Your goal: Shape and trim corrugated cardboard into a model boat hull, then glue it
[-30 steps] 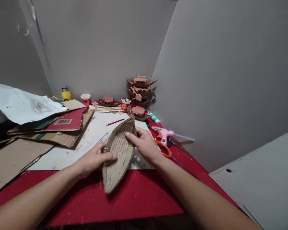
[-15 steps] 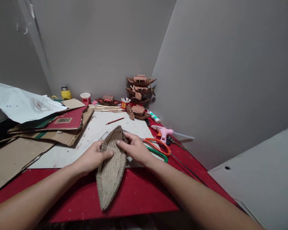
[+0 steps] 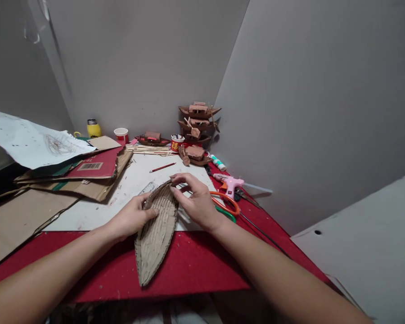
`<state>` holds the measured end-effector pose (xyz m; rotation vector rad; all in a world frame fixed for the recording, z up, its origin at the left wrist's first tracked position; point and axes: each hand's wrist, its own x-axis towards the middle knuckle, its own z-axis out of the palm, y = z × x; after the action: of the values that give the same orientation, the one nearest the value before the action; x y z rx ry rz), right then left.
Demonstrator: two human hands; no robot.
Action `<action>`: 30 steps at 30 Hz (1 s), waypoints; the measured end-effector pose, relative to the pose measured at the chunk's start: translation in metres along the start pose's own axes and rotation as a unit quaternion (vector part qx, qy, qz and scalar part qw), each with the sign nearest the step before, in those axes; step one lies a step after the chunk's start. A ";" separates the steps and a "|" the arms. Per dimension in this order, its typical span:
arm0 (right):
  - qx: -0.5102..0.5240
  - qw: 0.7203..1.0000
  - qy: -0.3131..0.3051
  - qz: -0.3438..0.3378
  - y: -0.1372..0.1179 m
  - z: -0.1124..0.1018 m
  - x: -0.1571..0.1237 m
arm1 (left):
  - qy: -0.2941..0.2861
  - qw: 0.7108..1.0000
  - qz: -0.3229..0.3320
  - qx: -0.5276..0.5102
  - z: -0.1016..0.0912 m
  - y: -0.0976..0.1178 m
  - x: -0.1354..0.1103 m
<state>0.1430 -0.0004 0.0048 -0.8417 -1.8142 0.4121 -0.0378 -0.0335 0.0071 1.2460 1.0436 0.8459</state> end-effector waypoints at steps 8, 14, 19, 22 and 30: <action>0.112 0.985 -0.057 0.116 -0.002 -0.005 0.005 | 0.024 1.000 0.004 0.002 -0.001 -0.001 0.001; 0.095 0.990 -0.078 0.073 -0.007 -0.006 0.006 | 0.058 0.997 0.030 0.032 0.000 0.001 0.002; 0.087 0.995 -0.054 0.017 -0.010 -0.009 0.004 | 0.092 0.994 -0.017 -0.050 -0.004 -0.002 0.006; 0.084 0.996 -0.031 -0.004 -0.015 -0.011 0.004 | 0.078 0.989 -0.075 -0.105 -0.006 0.000 0.007; 0.205 0.968 0.105 0.101 -0.014 -0.024 0.014 | 0.116 0.991 0.068 -0.010 -0.014 0.011 0.002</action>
<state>0.1570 -0.0022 0.0322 -0.7467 -1.3859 0.7693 -0.0500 -0.0259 0.0178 1.2324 1.1398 1.1253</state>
